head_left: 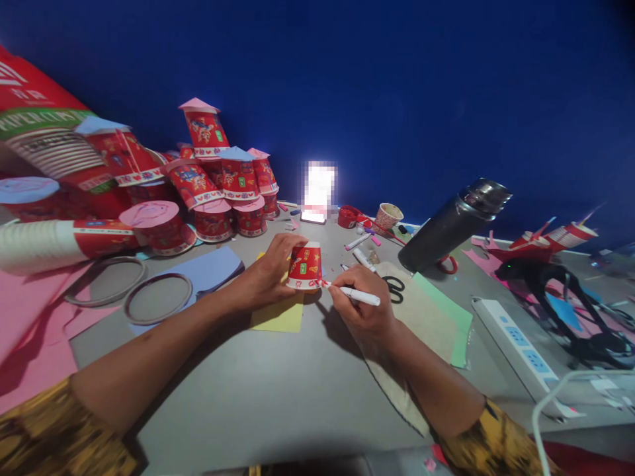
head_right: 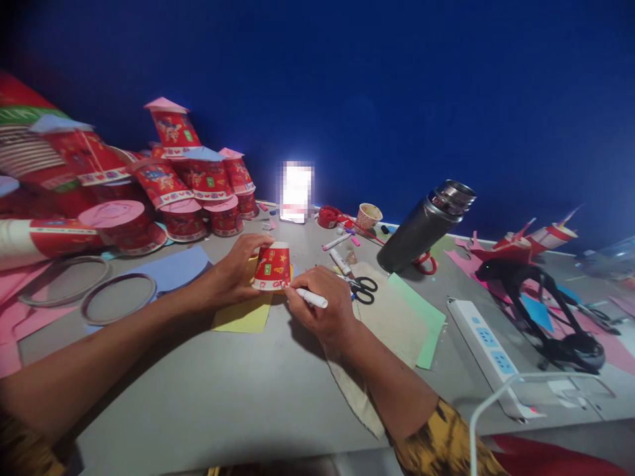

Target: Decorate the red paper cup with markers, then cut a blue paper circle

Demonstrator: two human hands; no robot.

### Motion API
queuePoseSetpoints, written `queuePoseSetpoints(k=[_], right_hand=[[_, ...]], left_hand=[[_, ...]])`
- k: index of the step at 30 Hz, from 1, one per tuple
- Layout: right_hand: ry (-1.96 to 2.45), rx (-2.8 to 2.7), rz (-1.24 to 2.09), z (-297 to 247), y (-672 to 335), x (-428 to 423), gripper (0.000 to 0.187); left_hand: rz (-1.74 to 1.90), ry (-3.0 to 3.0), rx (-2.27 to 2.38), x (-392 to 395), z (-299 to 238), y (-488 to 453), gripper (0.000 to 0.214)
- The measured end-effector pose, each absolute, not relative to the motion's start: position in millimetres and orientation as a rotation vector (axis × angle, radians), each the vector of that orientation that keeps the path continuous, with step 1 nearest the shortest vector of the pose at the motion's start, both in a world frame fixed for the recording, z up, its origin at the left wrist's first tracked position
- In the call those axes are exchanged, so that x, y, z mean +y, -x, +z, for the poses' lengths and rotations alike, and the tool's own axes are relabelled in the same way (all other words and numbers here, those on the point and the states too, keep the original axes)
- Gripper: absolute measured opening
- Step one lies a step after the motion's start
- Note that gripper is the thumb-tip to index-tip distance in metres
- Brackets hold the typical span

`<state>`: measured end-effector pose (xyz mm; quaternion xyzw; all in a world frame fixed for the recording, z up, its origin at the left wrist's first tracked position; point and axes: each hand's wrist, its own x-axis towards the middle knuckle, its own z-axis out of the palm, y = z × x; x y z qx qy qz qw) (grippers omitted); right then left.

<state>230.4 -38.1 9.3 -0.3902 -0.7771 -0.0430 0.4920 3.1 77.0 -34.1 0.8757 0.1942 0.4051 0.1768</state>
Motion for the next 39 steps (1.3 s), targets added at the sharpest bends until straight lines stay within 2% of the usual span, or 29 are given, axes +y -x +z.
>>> queuePoseSetpoints(k=[3, 9, 14, 21, 29, 39], right_hand=[[0.956, -1.859, -0.057, 11, -231, -40, 0.016], [0.956, -1.802, -0.073, 12, -233, -41, 0.015], [0.979, -1.797, -0.055, 9, -235, -40, 0.011], [0.971, -1.780, -0.155, 1, -238, -35, 0.011], [1.172, -1.844, -0.188, -21, -254, -14, 0.018], [1.323, -1.970, -0.079, -28, -256, -10, 0.032]], left_hand=[[1.151, -2.485, 0.545, 78, -35, -3, 0.093], [1.143, -2.459, 0.544, 76, -33, -3, 0.083], [1.111, -2.465, 0.569, 79, -36, -1, 0.089], [1.070, -2.424, 0.620, 75, -29, 0, 0.086], [1.071, -2.390, 0.729, 74, -27, 2, 0.094], [1.121, -2.473, 0.796, 78, -23, 6, 0.084]])
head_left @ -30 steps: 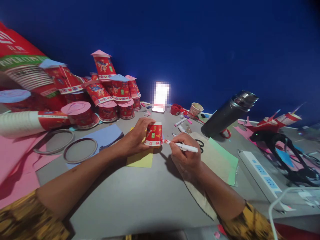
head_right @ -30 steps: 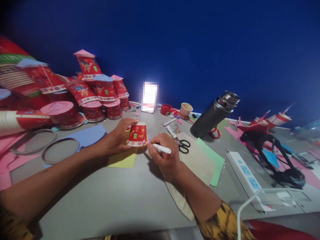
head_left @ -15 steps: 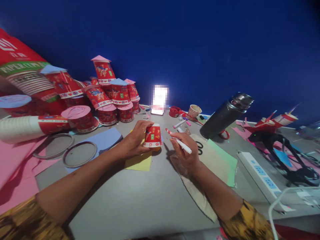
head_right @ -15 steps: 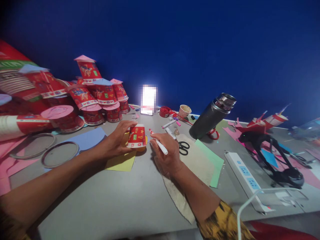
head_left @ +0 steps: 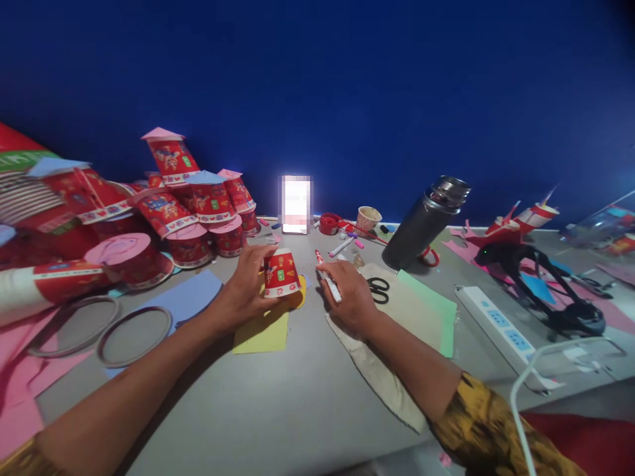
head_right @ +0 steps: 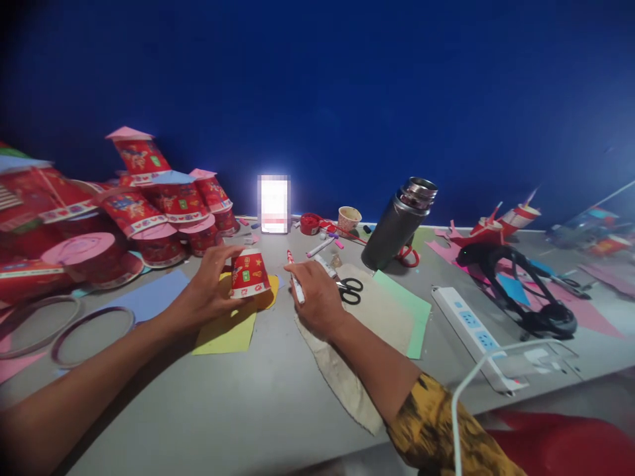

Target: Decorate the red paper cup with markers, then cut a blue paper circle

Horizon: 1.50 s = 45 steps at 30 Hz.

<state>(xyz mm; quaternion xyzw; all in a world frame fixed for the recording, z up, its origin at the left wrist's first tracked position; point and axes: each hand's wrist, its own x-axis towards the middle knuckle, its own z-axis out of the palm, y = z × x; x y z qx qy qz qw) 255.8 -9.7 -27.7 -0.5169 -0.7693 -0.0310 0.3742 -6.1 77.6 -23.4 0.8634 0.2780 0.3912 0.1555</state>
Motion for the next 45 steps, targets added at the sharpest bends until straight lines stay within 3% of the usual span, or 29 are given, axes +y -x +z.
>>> queuePoseSetpoints(k=[7, 13, 27, 39, 45], right_hand=[[1.477, -2.092, -0.014, -31, -252, -4, 0.057], [1.563, -2.193, -0.078, -42, -251, 1, 0.063], [1.541, -2.069, -0.171, -32, -260, 3, 0.043], [1.837, -1.892, -0.353, -1, -329, 25, 0.052], [1.964, -1.983, -0.161, -10, -328, 39, 0.059]], left_hand=[[1.149, -2.417, 0.839, 76, -22, 5, 0.084], [1.235, -2.397, 0.959, 82, -25, 11, 0.078], [1.238, -2.374, 1.015, 86, -32, 13, 0.080], [1.128, -2.345, 0.937, 85, -29, 13, 0.092], [1.093, -2.324, 0.931, 81, -27, 11, 0.086]])
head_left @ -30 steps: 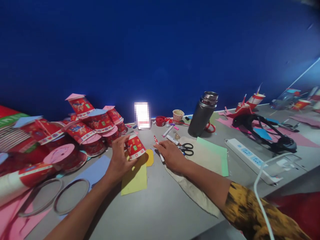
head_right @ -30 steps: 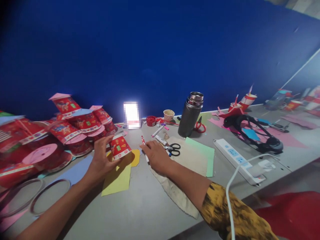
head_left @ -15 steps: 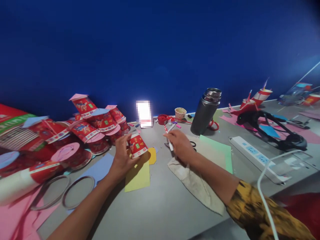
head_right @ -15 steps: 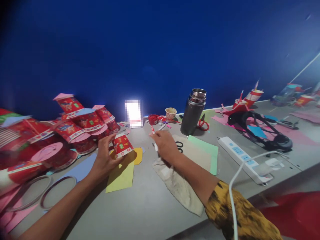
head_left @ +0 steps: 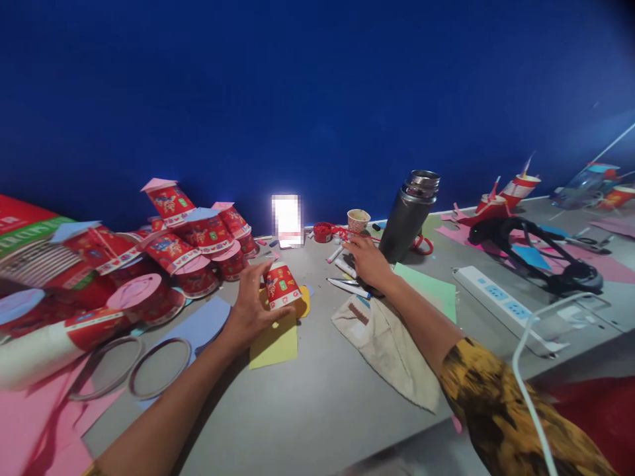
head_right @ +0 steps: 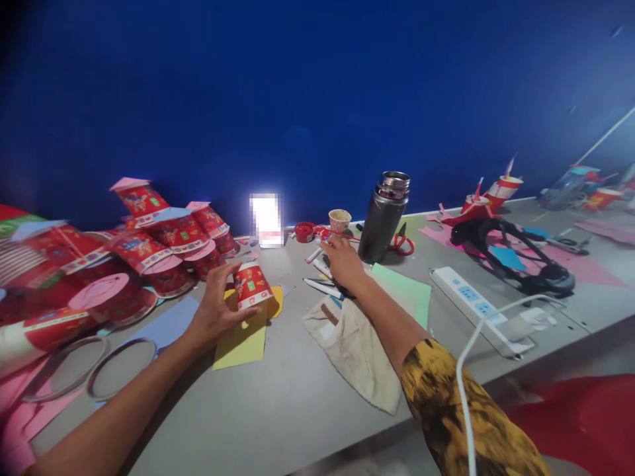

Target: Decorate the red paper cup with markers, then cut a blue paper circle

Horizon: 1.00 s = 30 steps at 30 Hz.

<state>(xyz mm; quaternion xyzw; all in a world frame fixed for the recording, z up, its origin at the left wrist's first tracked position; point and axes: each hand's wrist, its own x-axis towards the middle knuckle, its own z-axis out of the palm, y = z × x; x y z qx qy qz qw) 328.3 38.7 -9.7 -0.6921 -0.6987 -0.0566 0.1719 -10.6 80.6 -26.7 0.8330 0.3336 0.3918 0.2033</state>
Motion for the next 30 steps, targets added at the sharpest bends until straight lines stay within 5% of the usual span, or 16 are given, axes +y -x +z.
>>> queuePoseSetpoints(k=[24, 30], right_hand=[[1.760, -1.612, -0.227, -26, -341, 39, 0.030], [1.856, -1.592, -0.150, -18, -336, 29, 0.025]], left_hand=[[1.106, -1.890, 1.006, 83, -23, 8, 0.096], [1.112, -1.915, 0.919, 86, -27, 15, 0.076]])
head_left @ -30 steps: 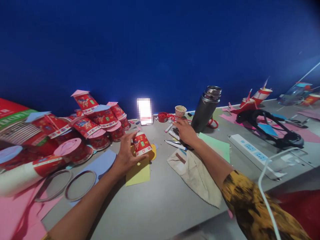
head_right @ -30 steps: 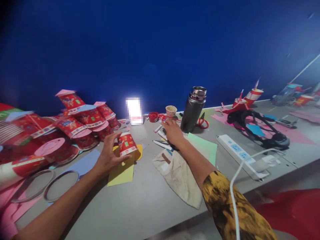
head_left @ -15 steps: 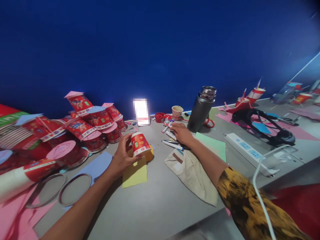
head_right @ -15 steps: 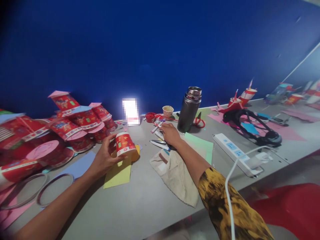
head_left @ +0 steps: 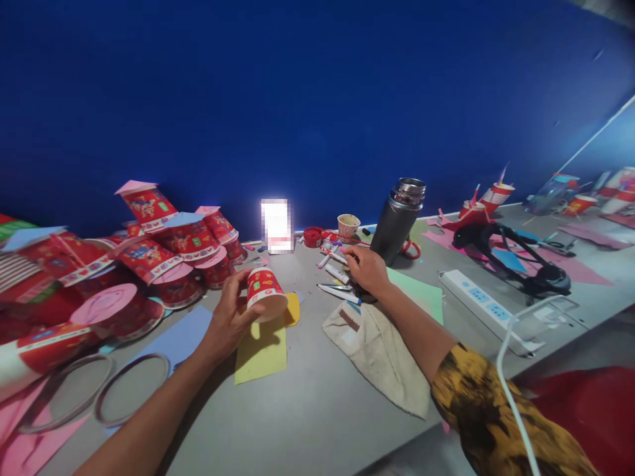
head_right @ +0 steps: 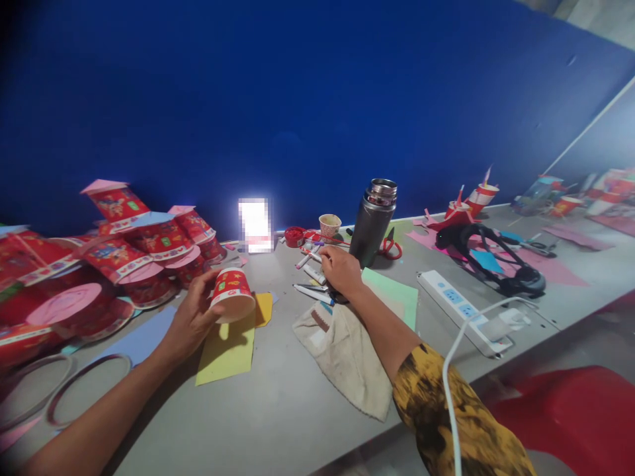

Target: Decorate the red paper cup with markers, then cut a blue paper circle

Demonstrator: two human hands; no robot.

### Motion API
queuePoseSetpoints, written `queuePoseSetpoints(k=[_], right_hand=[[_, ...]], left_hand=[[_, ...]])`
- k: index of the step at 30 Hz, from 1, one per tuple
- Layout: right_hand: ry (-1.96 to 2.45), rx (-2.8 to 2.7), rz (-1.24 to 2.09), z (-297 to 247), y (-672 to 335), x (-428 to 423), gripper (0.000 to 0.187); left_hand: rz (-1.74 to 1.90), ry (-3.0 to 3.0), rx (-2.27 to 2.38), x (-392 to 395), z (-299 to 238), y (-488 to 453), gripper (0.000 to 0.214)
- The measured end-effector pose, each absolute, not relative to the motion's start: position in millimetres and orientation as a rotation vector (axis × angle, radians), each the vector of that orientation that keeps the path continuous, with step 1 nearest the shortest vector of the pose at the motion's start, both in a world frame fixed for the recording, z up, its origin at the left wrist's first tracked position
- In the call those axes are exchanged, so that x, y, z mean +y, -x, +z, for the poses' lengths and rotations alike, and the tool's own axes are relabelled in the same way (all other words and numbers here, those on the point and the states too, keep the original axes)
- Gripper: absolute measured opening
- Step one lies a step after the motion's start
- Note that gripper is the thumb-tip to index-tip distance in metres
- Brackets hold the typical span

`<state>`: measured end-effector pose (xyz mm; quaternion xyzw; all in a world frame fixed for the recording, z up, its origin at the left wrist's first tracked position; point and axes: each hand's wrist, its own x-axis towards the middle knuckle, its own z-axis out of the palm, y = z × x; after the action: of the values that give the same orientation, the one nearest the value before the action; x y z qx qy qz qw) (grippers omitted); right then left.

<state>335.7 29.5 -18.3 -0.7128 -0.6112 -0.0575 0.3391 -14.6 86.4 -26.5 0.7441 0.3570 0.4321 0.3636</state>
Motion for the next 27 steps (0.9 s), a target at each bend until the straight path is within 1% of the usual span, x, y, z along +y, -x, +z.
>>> queuePoseSetpoints(k=[2, 6, 11, 14, 18, 24, 27], right_hand=[[1.901, -1.617, -0.112, -17, -333, 26, 0.025], [1.969, -1.680, -0.058, -13, -326, 21, 0.025], [2.018, -1.712, -0.046, -4, -321, 18, 0.026], [2.049, -1.707, -0.048, -1, -320, 18, 0.026], [2.091, -1.700, -0.052, -1, -320, 18, 0.025], [2.158, -1.668, -0.049, 1, -320, 18, 0.027], [2.193, -1.636, -0.052, 1, -322, 18, 0.029]], left_hand=[[1.124, -1.956, 0.895, 88, -27, 18, 0.072], [1.115, -1.994, 0.897, 88, -26, 20, 0.077], [1.072, -1.956, 0.938, 79, -17, 16, 0.067], [1.064, -1.959, 0.943, 76, -16, 12, 0.071], [1.143, -2.127, 0.969, 76, -21, 9, 0.076], [1.300, -2.395, 0.952, 82, -25, 10, 0.075], [1.336, -2.402, 0.950, 84, -25, 10, 0.073]])
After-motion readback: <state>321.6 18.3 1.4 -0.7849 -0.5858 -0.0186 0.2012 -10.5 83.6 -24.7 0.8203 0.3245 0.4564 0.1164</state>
